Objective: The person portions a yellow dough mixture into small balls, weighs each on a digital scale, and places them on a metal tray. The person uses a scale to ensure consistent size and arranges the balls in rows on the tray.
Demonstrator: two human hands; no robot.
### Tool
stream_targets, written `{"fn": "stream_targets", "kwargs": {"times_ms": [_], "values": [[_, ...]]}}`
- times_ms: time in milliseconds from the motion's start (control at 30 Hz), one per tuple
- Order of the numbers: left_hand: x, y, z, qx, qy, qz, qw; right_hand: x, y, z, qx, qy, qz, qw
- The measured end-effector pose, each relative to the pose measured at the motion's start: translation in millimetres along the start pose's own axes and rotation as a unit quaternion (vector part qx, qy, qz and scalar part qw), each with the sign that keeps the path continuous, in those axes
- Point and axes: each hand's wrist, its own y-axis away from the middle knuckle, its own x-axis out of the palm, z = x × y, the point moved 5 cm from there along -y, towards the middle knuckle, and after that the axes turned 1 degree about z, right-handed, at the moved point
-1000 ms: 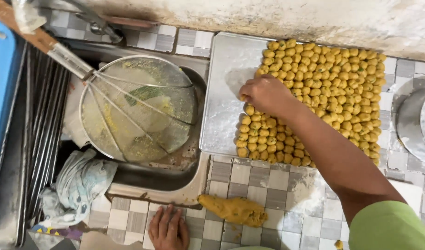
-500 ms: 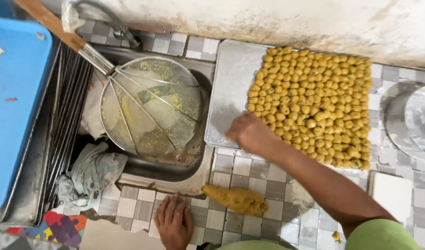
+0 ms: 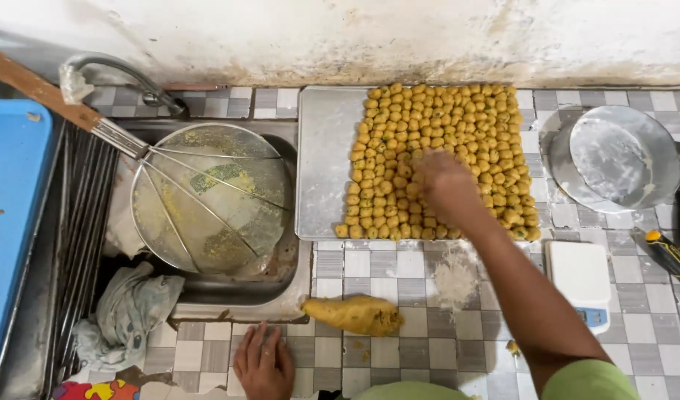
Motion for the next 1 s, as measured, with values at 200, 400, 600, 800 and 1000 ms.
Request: {"fn": "stream_targets", "kwargs": {"times_ms": [200, 400, 600, 800, 1000], "values": [[6.7, -26.8, -10.5, 0.020, 0.117, 0.020, 0.993, 43.9, 8.2, -96.8, 0.008, 0.089, -0.041, 0.995], [57.6, -126.3, -69.5, 0.056, 0.186, 0.155, 0.969, 53.9, 34.8, -93.7, -0.026, 0.078, -0.186, 0.979], [117.2, -157.0, -103.3, 0.025, 0.100, 0.346, 0.933, 75.0, 43.1, -110.2, 0.117, 0.021, -0.210, 0.971], [124.9, -183.3, -126.6, 0.082, 0.099, 0.358, 0.925, 69.0, 46.4, -102.2, 0.231, -0.041, -0.155, 0.960], [181.6, -201.3, -170.8, 0.117, 0.071, 0.330, 0.934, 81.4, 36.4, -124.8, 0.276, -0.057, -0.099, 0.954]]}}
